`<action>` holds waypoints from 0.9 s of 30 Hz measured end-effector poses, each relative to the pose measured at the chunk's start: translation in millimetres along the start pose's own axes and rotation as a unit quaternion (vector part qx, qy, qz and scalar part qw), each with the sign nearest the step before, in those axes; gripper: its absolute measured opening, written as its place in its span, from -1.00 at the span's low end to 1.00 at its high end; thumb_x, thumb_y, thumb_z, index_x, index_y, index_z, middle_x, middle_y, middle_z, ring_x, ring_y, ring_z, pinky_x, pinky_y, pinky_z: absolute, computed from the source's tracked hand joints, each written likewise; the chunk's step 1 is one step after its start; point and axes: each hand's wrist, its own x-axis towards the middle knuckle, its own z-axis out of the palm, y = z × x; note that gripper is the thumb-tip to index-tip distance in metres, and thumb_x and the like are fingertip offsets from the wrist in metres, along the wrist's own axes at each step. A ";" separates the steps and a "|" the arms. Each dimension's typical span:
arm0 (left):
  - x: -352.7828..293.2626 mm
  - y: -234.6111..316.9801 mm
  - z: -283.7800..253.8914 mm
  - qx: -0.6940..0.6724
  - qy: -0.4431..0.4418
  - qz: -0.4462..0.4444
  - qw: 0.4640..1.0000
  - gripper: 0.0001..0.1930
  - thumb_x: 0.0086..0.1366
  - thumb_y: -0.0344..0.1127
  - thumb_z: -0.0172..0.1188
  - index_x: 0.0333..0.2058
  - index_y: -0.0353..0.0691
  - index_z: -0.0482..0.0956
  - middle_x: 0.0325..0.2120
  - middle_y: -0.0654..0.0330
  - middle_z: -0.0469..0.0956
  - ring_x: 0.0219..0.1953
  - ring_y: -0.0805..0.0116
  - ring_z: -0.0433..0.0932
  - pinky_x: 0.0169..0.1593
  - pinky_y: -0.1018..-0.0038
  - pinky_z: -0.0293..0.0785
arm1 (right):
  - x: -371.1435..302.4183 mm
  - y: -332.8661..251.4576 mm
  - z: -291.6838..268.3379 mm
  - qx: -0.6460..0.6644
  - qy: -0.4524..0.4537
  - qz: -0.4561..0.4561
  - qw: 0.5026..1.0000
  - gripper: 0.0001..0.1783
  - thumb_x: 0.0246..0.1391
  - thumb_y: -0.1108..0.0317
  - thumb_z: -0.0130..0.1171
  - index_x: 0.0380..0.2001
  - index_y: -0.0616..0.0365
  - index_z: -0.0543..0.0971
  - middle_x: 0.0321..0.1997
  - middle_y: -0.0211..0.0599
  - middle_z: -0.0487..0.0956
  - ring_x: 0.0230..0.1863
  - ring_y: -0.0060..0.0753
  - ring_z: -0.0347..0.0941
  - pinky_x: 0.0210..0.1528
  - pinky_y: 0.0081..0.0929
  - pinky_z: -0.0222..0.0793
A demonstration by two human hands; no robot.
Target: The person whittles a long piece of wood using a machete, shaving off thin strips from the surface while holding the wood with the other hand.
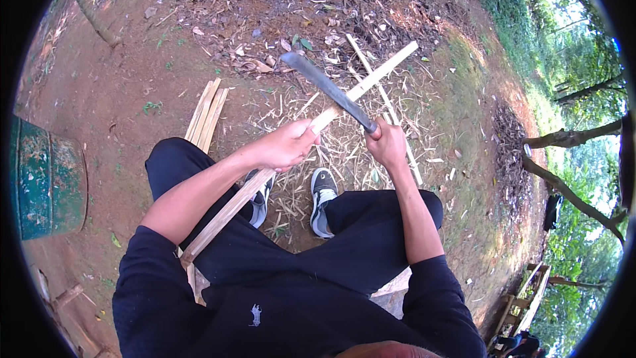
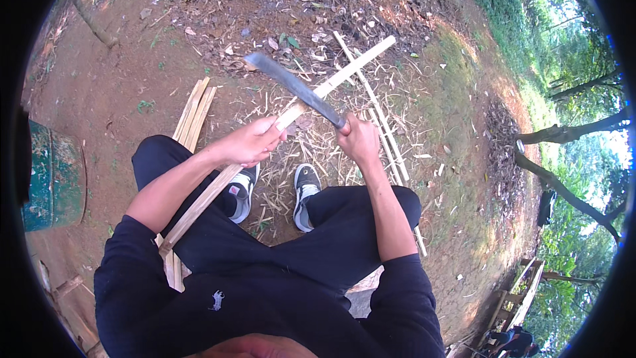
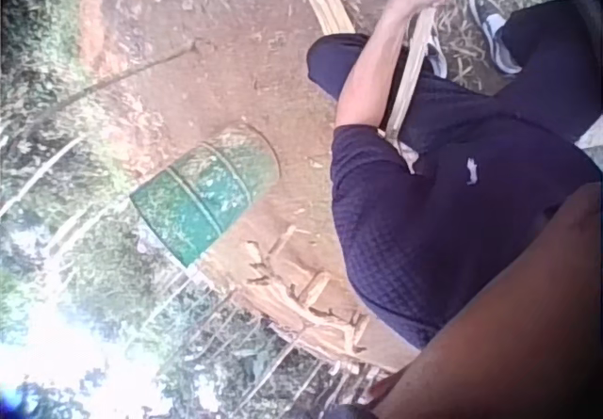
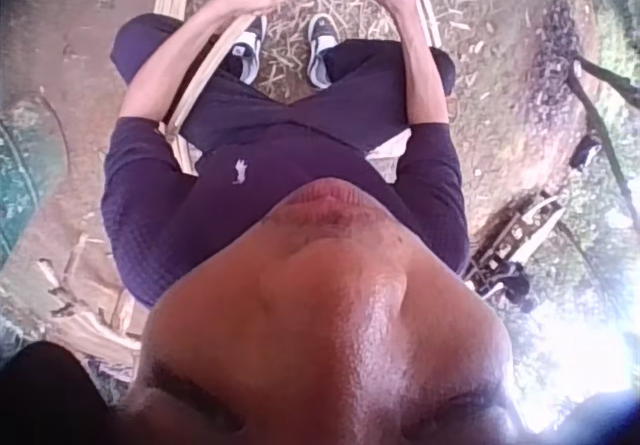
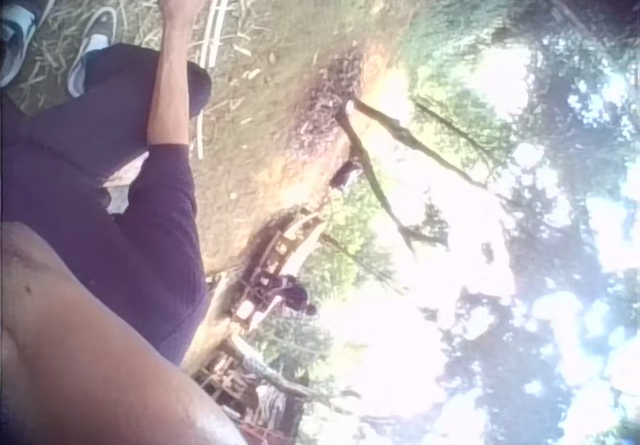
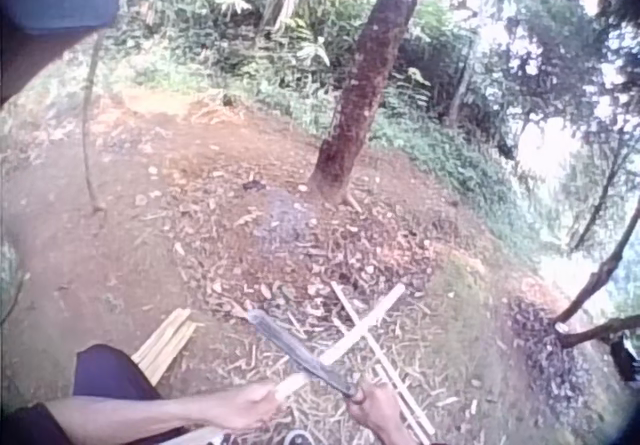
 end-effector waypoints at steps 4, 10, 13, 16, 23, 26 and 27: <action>3.5 -5.0 0.5 0.015 -0.014 0.025 0.999 -0.68 0.57 -0.11 -0.28 -0.17 -0.25 0.30 -0.62 0.45 0.15 -0.78 0.71 0.08 -0.78 0.66 0.04 | 13.9 33.5 -2.9 0.004 0.041 0.059 0.997 -0.84 -0.04 0.37 0.11 -0.61 0.21 0.48 -0.69 0.01 0.51 -0.59 0.13 0.51 -0.46 -0.10 0.45; 0.8 -3.0 -3.2 -0.016 -0.015 0.004 1.000 -0.68 0.57 -0.09 -0.30 -0.18 -0.22 0.31 -0.63 0.45 0.14 -0.78 0.71 0.06 -0.78 0.66 0.03 | 6.3 17.9 -4.9 -0.040 0.015 -0.013 0.999 -0.83 0.06 0.31 0.10 -0.50 0.18 0.52 -0.71 -0.02 0.53 -0.65 0.03 0.54 -0.51 -0.03 0.50; -3.9 -10.1 -3.0 -0.028 -0.048 0.024 0.998 -0.68 0.57 -0.09 -0.30 -0.18 -0.21 0.31 -0.63 0.46 0.14 -0.77 0.72 0.06 -0.78 0.66 0.03 | 12.5 45.7 -3.1 -0.001 0.045 0.024 0.999 -0.83 0.06 0.32 0.10 -0.51 0.17 0.52 -0.74 -0.01 0.51 -0.66 0.09 0.52 -0.56 -0.06 0.47; 1.7 -5.8 -2.8 -0.024 -0.024 -0.009 0.999 -0.69 0.57 -0.10 -0.29 -0.18 -0.21 0.31 -0.63 0.46 0.14 -0.77 0.72 0.06 -0.79 0.66 0.03 | 14.5 34.8 -2.2 -0.037 -0.017 0.090 0.995 -0.80 0.08 0.28 0.08 -0.51 0.19 0.52 -0.66 0.07 0.54 -0.60 0.16 0.53 -0.46 0.01 0.51; 0.7 -2.0 -1.6 -0.024 -0.028 0.012 0.999 -0.70 0.57 -0.11 -0.28 -0.17 -0.23 0.29 -0.63 0.46 0.15 -0.78 0.71 0.06 -0.79 0.66 0.04 | 22.7 43.2 -10.9 0.002 0.021 0.065 0.998 -0.87 -0.01 0.38 0.08 -0.55 0.19 0.50 -0.73 -0.08 0.51 -0.71 -0.09 0.49 -0.49 -0.22 0.49; 3.7 -8.3 -5.8 -0.039 -0.022 0.006 0.999 -0.69 0.57 -0.09 -0.27 -0.17 -0.22 0.29 -0.62 0.46 0.15 -0.78 0.72 0.07 -0.79 0.66 0.04 | 12.5 39.8 3.1 -0.064 0.027 0.058 0.996 -0.81 0.04 0.29 0.11 -0.52 0.20 0.51 -0.70 0.00 0.53 -0.66 -0.01 0.54 -0.54 -0.12 0.49; 0.6 -7.7 -9.9 -0.034 -0.018 -0.002 0.999 -0.69 0.57 -0.09 -0.27 -0.18 -0.21 0.29 -0.62 0.46 0.16 -0.77 0.72 0.07 -0.78 0.66 0.05 | 8.4 20.2 -3.7 -0.064 0.028 0.020 0.997 -0.80 0.03 0.29 0.11 -0.51 0.20 0.52 -0.69 0.03 0.53 -0.65 0.05 0.53 -0.51 -0.06 0.48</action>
